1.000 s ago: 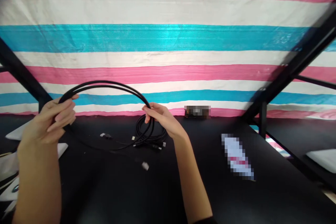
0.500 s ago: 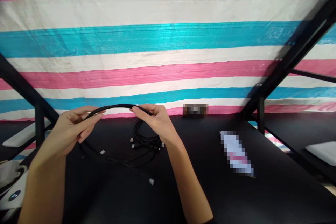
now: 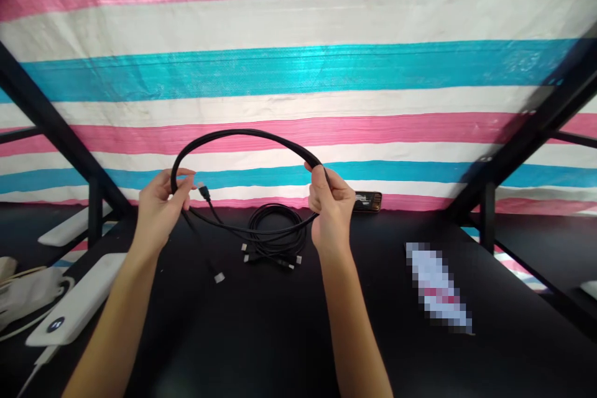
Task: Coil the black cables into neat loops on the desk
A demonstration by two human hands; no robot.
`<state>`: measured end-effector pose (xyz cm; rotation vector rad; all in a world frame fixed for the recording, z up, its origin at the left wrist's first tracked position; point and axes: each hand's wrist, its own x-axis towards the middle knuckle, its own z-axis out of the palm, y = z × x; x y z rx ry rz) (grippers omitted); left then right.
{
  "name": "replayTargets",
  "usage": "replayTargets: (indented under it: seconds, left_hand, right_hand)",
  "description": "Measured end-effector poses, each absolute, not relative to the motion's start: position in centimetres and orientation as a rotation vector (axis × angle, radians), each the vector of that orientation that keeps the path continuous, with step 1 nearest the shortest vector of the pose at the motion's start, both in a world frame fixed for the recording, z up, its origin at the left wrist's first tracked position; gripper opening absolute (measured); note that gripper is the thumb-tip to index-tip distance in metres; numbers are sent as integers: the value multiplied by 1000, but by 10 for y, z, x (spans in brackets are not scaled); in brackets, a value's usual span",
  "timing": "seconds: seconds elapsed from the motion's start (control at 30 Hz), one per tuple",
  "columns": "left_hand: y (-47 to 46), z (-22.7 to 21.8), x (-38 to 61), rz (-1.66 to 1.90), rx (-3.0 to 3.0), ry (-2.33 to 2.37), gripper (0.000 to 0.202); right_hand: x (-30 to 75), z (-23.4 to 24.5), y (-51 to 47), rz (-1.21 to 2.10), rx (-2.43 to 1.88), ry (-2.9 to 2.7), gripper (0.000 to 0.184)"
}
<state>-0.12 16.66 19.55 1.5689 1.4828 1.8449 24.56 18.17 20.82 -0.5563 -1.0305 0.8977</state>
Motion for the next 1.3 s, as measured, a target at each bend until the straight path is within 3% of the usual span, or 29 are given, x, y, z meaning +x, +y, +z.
replayTargets:
  seconds: [0.37,0.73,0.93,1.17,1.3]
  left_hand:
    - [146,208,-21,1605,1219,834,23]
    - [138,223,-29,1944,896,683,32]
    - [139,225,-24,1994,887,705,37]
    - [149,218,0,1926,667,670,40]
    - [148,213,20,1839,642,602,34]
  right_hand:
    - [237,200,183,777,-761,-1281,31]
    - [207,195,171,1531,-481,-1546,29]
    - [203,185,179,1663,-337,-1614,53]
    - [196,189,174,1842,-138,-1188,50]
    - [205,196,174,1759,-198,-1086,53]
